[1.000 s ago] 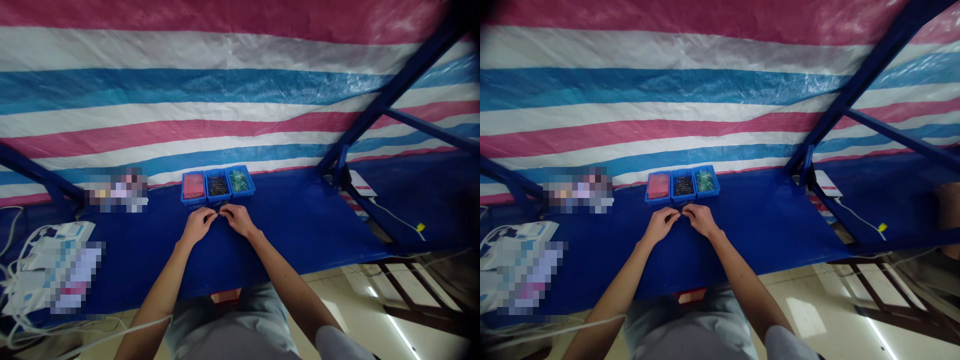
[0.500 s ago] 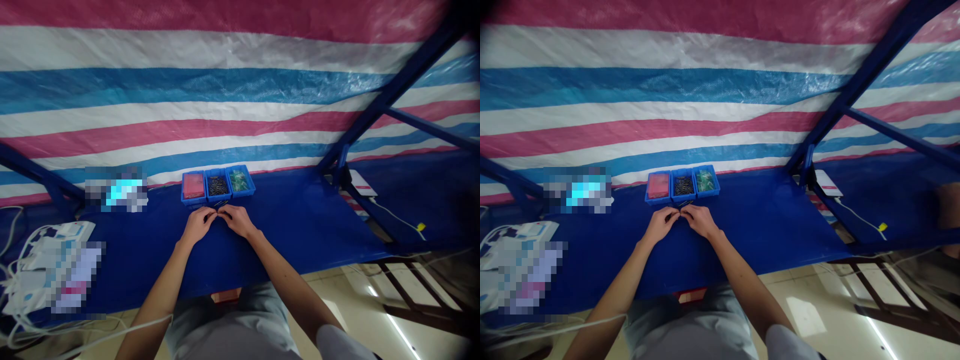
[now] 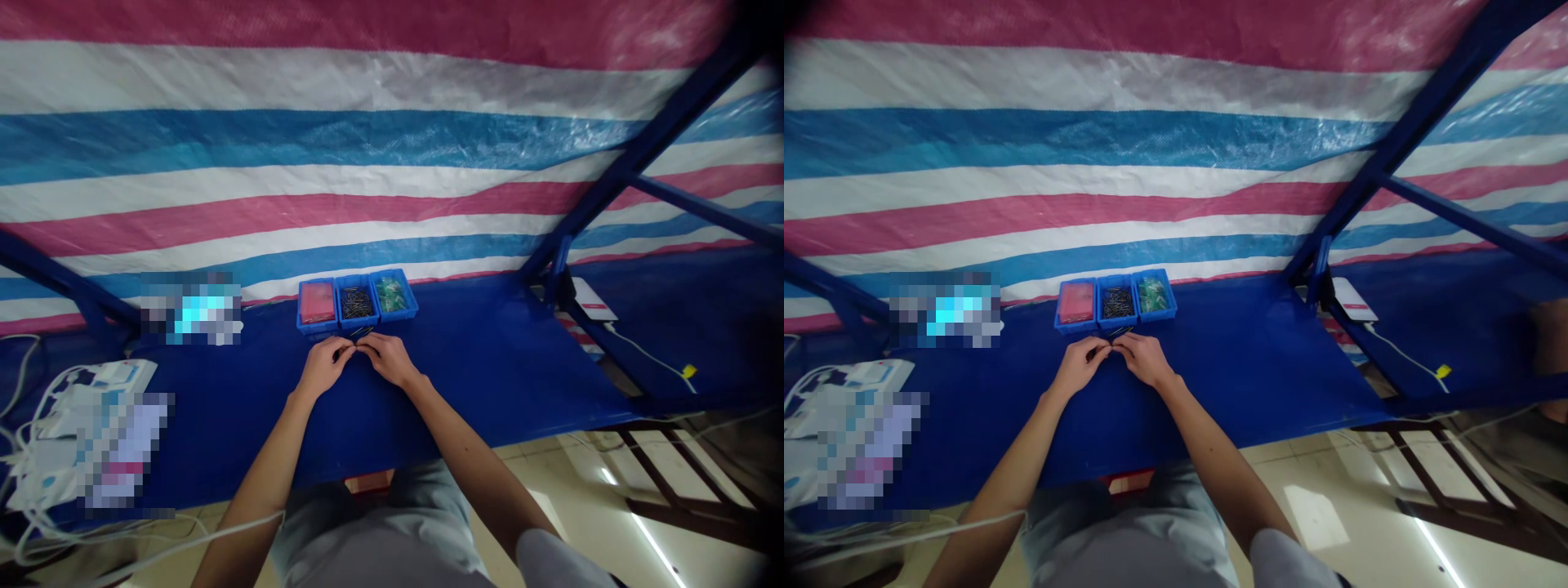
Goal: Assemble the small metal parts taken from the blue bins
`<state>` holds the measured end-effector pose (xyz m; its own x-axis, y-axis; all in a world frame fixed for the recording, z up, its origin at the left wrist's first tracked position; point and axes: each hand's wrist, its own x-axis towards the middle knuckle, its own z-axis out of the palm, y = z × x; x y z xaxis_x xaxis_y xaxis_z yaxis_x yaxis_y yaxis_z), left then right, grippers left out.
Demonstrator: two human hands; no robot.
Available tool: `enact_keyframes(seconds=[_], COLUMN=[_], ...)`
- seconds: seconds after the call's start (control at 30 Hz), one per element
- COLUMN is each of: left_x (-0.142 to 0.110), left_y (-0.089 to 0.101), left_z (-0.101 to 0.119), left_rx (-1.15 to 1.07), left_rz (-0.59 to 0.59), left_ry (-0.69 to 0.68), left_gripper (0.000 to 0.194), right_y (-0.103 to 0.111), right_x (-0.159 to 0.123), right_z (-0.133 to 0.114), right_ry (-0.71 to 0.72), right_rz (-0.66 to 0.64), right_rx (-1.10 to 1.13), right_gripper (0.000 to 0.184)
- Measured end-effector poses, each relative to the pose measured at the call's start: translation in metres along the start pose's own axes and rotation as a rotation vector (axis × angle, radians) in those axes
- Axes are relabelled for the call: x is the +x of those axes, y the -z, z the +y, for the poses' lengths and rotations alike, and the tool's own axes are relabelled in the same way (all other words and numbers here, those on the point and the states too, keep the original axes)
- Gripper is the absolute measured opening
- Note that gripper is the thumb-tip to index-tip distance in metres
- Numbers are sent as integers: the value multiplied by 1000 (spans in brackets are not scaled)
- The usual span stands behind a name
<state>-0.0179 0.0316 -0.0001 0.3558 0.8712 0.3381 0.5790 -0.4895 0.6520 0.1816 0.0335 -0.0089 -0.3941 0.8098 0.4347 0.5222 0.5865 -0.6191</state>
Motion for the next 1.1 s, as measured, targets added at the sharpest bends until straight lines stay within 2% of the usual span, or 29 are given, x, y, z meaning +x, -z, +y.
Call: enact_keyframes(seconds=[0.33, 0.67, 0.97, 1.1], left_x=[0, 0, 0, 0], left_y=[0, 1, 0, 1], left_z=[1, 1, 0, 2], left_rx=[-14, -35, -23, -23], left_rz=[2, 6, -2, 6], left_ry=[4, 0, 11, 15], left_gripper=[16, 18, 19, 19], right_y=[2, -2, -2, 1], right_x=[2, 1, 2, 3], right_z=[-3, -2, 5, 4], right_ry=[-33, -114, -120, -138], right_rz=[-42, -76, 3, 34], right_rx=[-83, -271, -164, -49], right_gripper=[21, 42, 55, 54])
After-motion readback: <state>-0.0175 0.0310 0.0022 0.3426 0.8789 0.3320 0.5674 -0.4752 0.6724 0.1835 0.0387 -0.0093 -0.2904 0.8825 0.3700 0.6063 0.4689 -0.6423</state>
